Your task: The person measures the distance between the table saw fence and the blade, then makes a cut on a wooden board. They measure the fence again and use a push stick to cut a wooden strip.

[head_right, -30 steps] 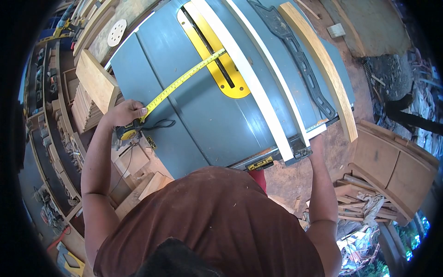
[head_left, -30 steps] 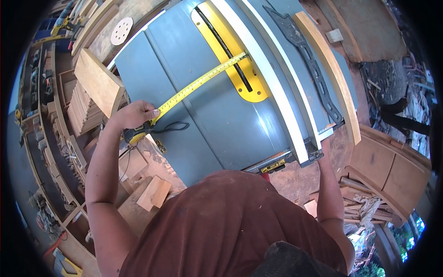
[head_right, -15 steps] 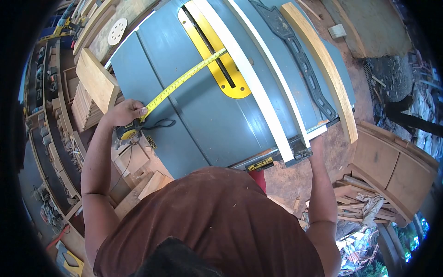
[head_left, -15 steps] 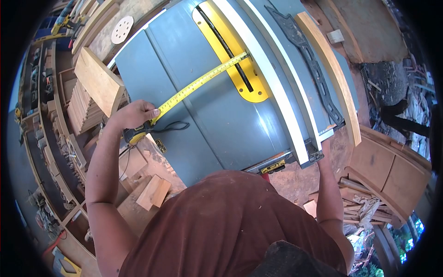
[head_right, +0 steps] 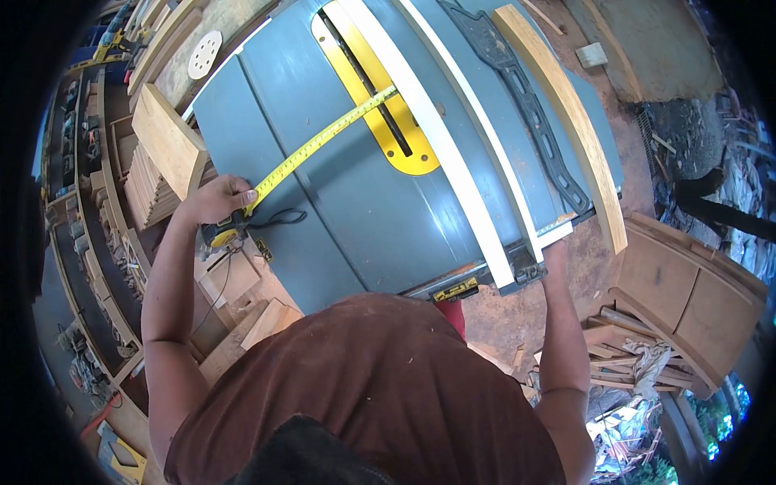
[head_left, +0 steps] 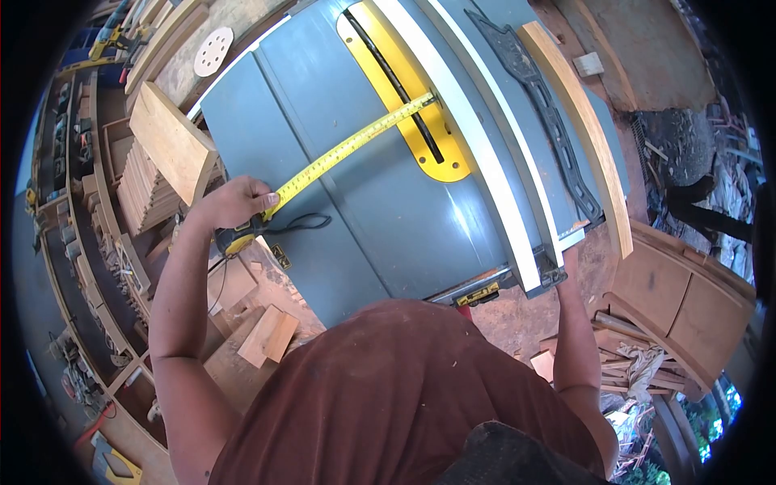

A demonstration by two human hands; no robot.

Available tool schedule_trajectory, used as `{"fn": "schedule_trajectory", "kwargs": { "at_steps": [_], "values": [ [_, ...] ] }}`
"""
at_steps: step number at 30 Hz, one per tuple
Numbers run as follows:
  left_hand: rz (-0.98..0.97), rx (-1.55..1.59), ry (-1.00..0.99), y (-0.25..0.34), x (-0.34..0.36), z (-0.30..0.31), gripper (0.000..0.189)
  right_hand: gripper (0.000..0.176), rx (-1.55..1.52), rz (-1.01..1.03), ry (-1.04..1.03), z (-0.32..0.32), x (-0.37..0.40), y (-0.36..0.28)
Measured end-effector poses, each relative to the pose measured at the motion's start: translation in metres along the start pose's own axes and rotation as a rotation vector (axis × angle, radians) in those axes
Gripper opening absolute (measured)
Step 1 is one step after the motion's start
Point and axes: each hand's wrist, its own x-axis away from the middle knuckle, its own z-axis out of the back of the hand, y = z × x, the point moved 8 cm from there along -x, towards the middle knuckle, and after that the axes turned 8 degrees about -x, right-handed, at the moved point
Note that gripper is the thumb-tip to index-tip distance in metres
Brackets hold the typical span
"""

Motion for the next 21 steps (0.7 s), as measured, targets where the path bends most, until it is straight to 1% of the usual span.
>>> {"fn": "schedule_trajectory", "kwargs": {
  "at_steps": [4,11,12,13,16,21],
  "values": [
    [-0.030,0.035,0.010,-0.001,-0.001,-0.001,0.039,0.043,-0.112,-0.038,-0.037,-0.005,0.001,-0.005],
    [-0.050,-0.031,0.052,0.014,0.005,0.004,0.039,0.044,-0.068,0.044,-0.116,-0.007,0.006,-0.021],
    [-0.029,-0.031,0.035,0.017,0.006,0.005,0.036,0.044,-0.063,0.048,-0.124,-0.007,0.006,-0.022],
    [-0.009,-0.031,0.018,0.017,0.007,0.004,0.033,0.044,-0.056,0.051,-0.135,-0.008,0.007,-0.022],
    [-0.026,-0.057,0.041,0.015,0.006,0.005,0.036,0.044,-0.040,0.049,-0.160,-0.007,0.009,-0.024],
    [-0.031,-0.047,0.028,0.016,0.006,0.005,0.034,0.044,-0.022,0.038,-0.200,-0.008,0.011,-0.023]
  ]
}}
